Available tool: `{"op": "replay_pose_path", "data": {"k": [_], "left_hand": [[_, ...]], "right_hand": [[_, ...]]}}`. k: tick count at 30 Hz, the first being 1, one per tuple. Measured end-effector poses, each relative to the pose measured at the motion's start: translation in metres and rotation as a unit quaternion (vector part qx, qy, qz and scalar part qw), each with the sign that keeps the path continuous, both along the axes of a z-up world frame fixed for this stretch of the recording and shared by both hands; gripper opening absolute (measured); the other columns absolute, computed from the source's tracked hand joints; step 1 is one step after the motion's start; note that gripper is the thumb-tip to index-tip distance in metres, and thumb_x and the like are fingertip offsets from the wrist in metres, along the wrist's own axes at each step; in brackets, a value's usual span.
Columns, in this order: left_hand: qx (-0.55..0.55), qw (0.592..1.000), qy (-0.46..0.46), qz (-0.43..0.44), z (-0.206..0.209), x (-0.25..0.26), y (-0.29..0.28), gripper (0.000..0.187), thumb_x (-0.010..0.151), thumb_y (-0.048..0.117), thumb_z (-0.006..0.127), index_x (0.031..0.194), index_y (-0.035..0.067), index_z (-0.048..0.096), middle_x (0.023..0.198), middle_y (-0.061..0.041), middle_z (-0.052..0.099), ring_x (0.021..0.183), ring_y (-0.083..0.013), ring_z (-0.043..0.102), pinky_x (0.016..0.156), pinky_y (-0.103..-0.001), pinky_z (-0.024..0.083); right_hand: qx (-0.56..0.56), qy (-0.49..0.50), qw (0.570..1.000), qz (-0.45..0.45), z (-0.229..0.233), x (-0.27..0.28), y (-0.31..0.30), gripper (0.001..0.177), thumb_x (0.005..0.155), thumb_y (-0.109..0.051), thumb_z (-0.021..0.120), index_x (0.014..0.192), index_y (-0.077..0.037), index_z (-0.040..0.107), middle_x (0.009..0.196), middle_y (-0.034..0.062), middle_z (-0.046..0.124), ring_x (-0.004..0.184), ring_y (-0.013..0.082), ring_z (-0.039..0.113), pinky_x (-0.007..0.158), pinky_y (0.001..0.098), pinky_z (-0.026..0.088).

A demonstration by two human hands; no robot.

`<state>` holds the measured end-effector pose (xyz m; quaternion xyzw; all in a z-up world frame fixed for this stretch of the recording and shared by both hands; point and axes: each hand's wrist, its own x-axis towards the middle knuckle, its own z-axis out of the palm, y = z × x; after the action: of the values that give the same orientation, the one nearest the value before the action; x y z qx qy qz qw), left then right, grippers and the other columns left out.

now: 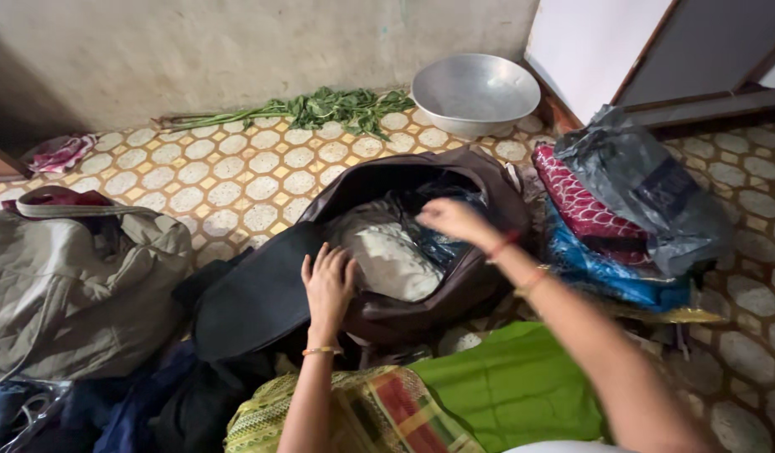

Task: The person removes various pieces of clothing and fabric items from plastic bags and a large brown duffel bag, unfolding them and then placing them back into the duffel bag.

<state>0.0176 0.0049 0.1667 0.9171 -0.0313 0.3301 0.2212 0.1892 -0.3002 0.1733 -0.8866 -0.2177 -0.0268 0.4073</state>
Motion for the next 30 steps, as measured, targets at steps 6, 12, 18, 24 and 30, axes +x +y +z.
{"op": "replay_pose_path", "data": {"k": [6,12,18,24,30], "left_hand": [[0.037,0.996,0.076,-0.012,-0.009,-0.001,0.009,0.040,0.089,0.028,0.062,0.125,0.011,0.069,0.146,-0.008,0.056,0.148,-0.0268,0.035,0.118,-0.067,0.006],[0.062,0.995,0.077,-0.004,-0.011,0.019,0.013,0.043,0.087,0.028,0.063,0.125,0.009,0.067,0.144,-0.006,0.057,0.150,-0.0248,0.035,0.119,-0.072,0.003],[0.064,0.993,0.099,-0.013,-0.009,0.016,0.013,0.039,0.087,0.025,0.063,0.123,0.010,0.068,0.144,-0.005,0.057,0.151,-0.0258,0.032,0.118,-0.073,0.002],[0.045,0.991,0.123,-0.034,-0.002,0.014,0.009,0.043,0.084,0.024,0.064,0.125,0.012,0.066,0.141,-0.003,0.058,0.150,-0.0264,0.032,0.117,-0.075,0.000],[-0.002,0.991,0.128,-0.041,-0.002,0.019,0.012,0.059,0.082,0.020,0.062,0.140,0.011,0.055,0.144,-0.003,0.056,0.150,-0.0258,0.031,0.117,-0.074,-0.001]], "right_hand": [[-0.223,0.102,0.970,0.002,-0.125,0.030,0.083,0.087,0.081,-0.069,0.079,0.119,0.008,0.068,0.110,0.0274,0.071,0.100,0.0326,0.069,0.087,0.0398,0.055],[-0.068,0.207,0.969,-0.118,-0.144,0.016,0.063,0.097,0.075,-0.073,0.078,0.119,0.011,0.057,0.084,0.0167,0.078,0.074,0.0210,0.073,0.071,0.0341,0.057],[0.044,0.323,0.937,-0.125,-0.132,0.013,0.048,0.085,0.091,-0.082,0.061,0.078,0.002,0.049,0.065,0.0065,0.054,0.052,0.0197,0.045,0.048,0.0387,0.036],[0.269,0.357,0.894,-0.030,-0.073,-0.004,0.045,0.040,0.080,-0.045,0.080,0.086,-0.005,0.077,0.079,0.0005,0.076,0.067,0.0082,0.069,0.060,0.0253,0.055],[0.270,0.232,0.934,-0.026,-0.051,0.076,0.095,0.037,0.083,-0.028,0.086,0.070,-0.002,0.064,0.069,-0.0004,0.060,0.056,0.0092,0.047,0.048,0.0314,0.035]]}}
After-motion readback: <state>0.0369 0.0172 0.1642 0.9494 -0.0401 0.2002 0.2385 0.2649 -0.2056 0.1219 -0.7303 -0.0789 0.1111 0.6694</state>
